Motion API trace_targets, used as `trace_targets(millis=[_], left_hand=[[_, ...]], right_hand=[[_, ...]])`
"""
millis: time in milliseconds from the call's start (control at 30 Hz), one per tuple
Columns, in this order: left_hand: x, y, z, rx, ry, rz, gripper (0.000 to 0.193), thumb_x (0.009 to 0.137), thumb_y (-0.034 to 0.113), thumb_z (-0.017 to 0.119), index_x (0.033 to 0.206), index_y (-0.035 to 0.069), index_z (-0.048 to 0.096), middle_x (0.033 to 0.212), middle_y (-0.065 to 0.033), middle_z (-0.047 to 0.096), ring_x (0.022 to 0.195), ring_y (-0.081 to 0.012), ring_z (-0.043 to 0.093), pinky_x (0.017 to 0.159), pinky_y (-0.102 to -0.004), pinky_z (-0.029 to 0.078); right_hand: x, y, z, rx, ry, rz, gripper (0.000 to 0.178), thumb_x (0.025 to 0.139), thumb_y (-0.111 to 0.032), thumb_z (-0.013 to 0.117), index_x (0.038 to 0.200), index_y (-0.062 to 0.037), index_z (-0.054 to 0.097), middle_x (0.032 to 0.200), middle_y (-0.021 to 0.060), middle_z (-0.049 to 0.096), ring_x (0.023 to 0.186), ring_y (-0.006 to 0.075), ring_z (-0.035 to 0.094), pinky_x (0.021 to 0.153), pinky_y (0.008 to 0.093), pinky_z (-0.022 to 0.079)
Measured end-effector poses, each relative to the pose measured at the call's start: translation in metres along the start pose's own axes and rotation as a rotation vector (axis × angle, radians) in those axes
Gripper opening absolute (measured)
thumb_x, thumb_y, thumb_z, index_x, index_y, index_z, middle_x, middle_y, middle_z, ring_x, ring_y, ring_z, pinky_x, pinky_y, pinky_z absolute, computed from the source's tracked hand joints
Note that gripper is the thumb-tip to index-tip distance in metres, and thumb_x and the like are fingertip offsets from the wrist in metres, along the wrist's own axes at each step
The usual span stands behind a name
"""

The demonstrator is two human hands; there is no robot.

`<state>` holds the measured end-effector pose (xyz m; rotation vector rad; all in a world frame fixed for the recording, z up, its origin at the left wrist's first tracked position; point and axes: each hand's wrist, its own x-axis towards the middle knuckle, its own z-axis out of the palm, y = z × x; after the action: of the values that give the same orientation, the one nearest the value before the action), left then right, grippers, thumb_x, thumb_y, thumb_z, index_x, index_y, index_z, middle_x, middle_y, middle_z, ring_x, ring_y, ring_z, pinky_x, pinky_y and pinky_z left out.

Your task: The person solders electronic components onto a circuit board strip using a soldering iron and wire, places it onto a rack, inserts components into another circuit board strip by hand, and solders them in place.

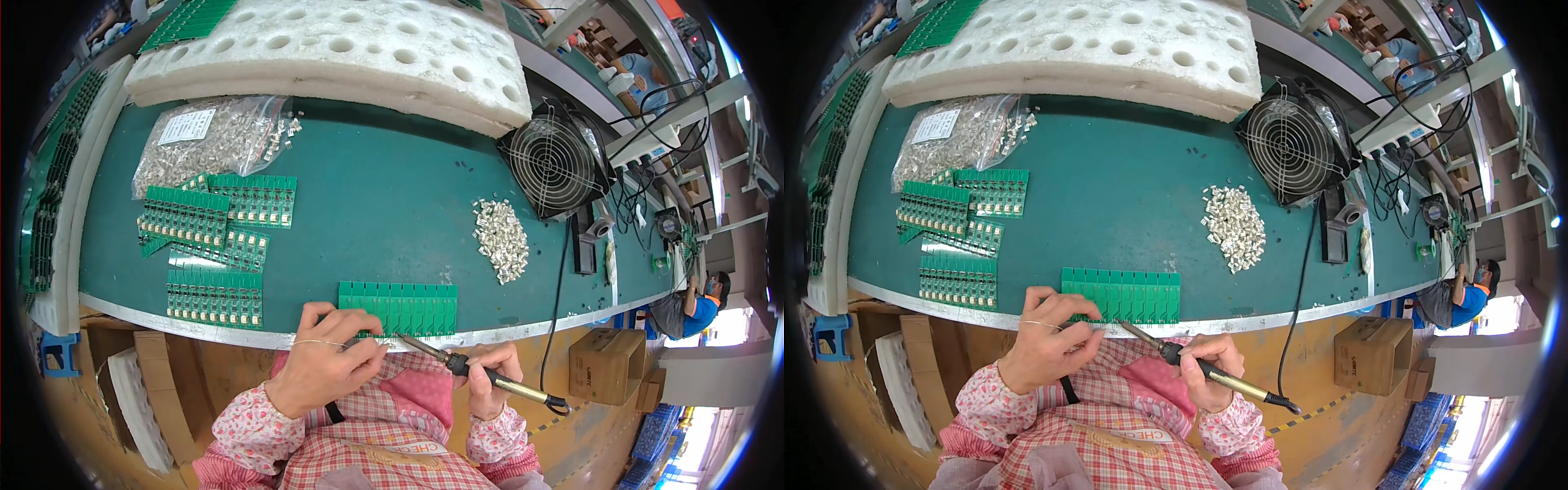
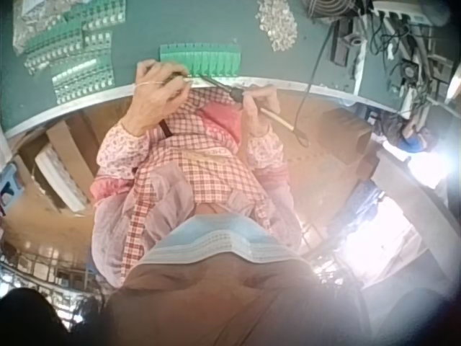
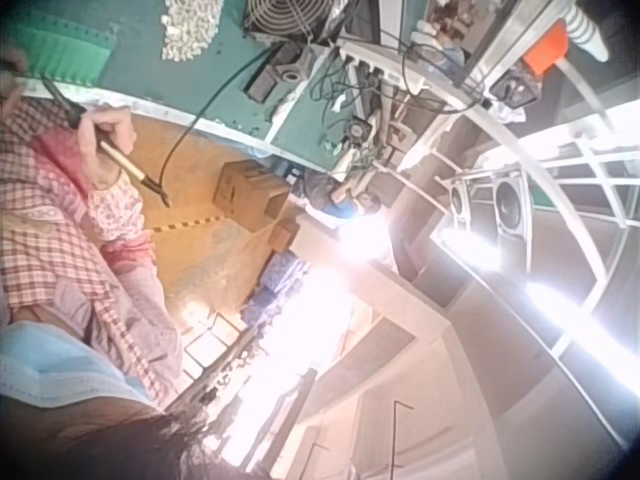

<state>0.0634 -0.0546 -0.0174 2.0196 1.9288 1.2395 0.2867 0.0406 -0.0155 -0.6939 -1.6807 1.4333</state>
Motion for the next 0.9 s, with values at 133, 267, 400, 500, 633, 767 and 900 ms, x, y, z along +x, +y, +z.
trace_targets(millis=[133, 267, 400, 500, 633, 767, 900], left_hand=[[-0.003, -0.001, -0.007, -0.022, -0.014, -0.012, 0.022, 0.068, 0.009, 0.074, 0.064, 0.010, 0.052, 0.094, 0.0007, 0.062, 0.085, -0.0166, 0.060, 0.078, -0.0374, 0.038], [-0.003, -0.004, -0.015, -0.062, -0.038, -0.012, 0.021, 0.069, 0.008, 0.072, 0.066, 0.009, 0.051, 0.094, -0.0003, 0.061, 0.087, -0.0179, 0.060, 0.079, -0.0377, 0.038], [-0.001, -0.006, -0.016, -0.035, -0.038, -0.002, 0.020, 0.070, 0.008, 0.071, 0.068, 0.009, 0.052, 0.094, -0.0006, 0.059, 0.089, -0.0194, 0.060, 0.080, -0.0380, 0.038], [-0.002, -0.006, -0.013, -0.017, -0.021, 0.006, 0.021, 0.068, 0.008, 0.071, 0.063, 0.009, 0.051, 0.095, -0.0005, 0.060, 0.088, -0.0202, 0.060, 0.078, -0.0388, 0.037], [-0.001, -0.007, -0.012, 0.001, -0.037, 0.004, 0.020, 0.068, 0.009, 0.072, 0.063, 0.010, 0.052, 0.096, 0.0000, 0.060, 0.089, -0.0205, 0.060, 0.079, -0.0391, 0.037], [-0.002, -0.006, -0.011, 0.024, -0.052, 0.001, 0.021, 0.068, 0.011, 0.073, 0.064, 0.011, 0.053, 0.097, 0.0005, 0.060, 0.091, -0.0206, 0.058, 0.079, -0.0394, 0.037], [-0.002, -0.005, -0.010, 0.059, -0.066, 0.002, 0.021, 0.068, 0.012, 0.073, 0.064, 0.012, 0.052, 0.097, 0.0007, 0.059, 0.091, -0.0204, 0.057, 0.079, -0.0396, 0.037]], right_hand=[[0.001, -0.004, 0.002, -0.003, 0.076, -0.023, 0.014, 0.087, -0.003, 0.059, 0.092, 0.0001, 0.046, 0.067, 0.0117, 0.059, 0.052, 0.0138, 0.058, 0.047, 0.0244, 0.047], [0.003, -0.006, 0.001, 0.004, 0.055, -0.026, 0.014, 0.087, -0.004, 0.058, 0.093, -0.0001, 0.045, 0.067, 0.0119, 0.059, 0.052, 0.0140, 0.058, 0.047, 0.0244, 0.047], [0.004, -0.006, 0.006, -0.007, -0.001, 0.001, 0.014, 0.087, -0.001, 0.058, 0.093, 0.0005, 0.046, 0.067, 0.0121, 0.059, 0.052, 0.0137, 0.058, 0.048, 0.0246, 0.048], [0.004, -0.002, 0.007, 0.013, -0.021, 0.022, 0.014, 0.086, 0.001, 0.058, 0.092, 0.0009, 0.046, 0.067, 0.0120, 0.060, 0.052, 0.0135, 0.058, 0.049, 0.0248, 0.048], [0.005, -0.001, 0.008, 0.021, -0.017, 0.046, 0.014, 0.085, 0.001, 0.059, 0.092, 0.0009, 0.046, 0.068, 0.0120, 0.060, 0.052, 0.0133, 0.059, 0.049, 0.0249, 0.048], [0.004, 0.004, 0.007, 0.013, -0.053, 0.033, 0.014, 0.086, 0.001, 0.059, 0.092, 0.0008, 0.046, 0.068, 0.0122, 0.060, 0.053, 0.0133, 0.060, 0.049, 0.0248, 0.049], [0.004, -0.003, 0.009, 0.027, -0.031, 0.088, 0.013, 0.086, 0.001, 0.059, 0.090, 0.0006, 0.046, 0.068, 0.0124, 0.061, 0.054, 0.0136, 0.060, 0.051, 0.0251, 0.049]])
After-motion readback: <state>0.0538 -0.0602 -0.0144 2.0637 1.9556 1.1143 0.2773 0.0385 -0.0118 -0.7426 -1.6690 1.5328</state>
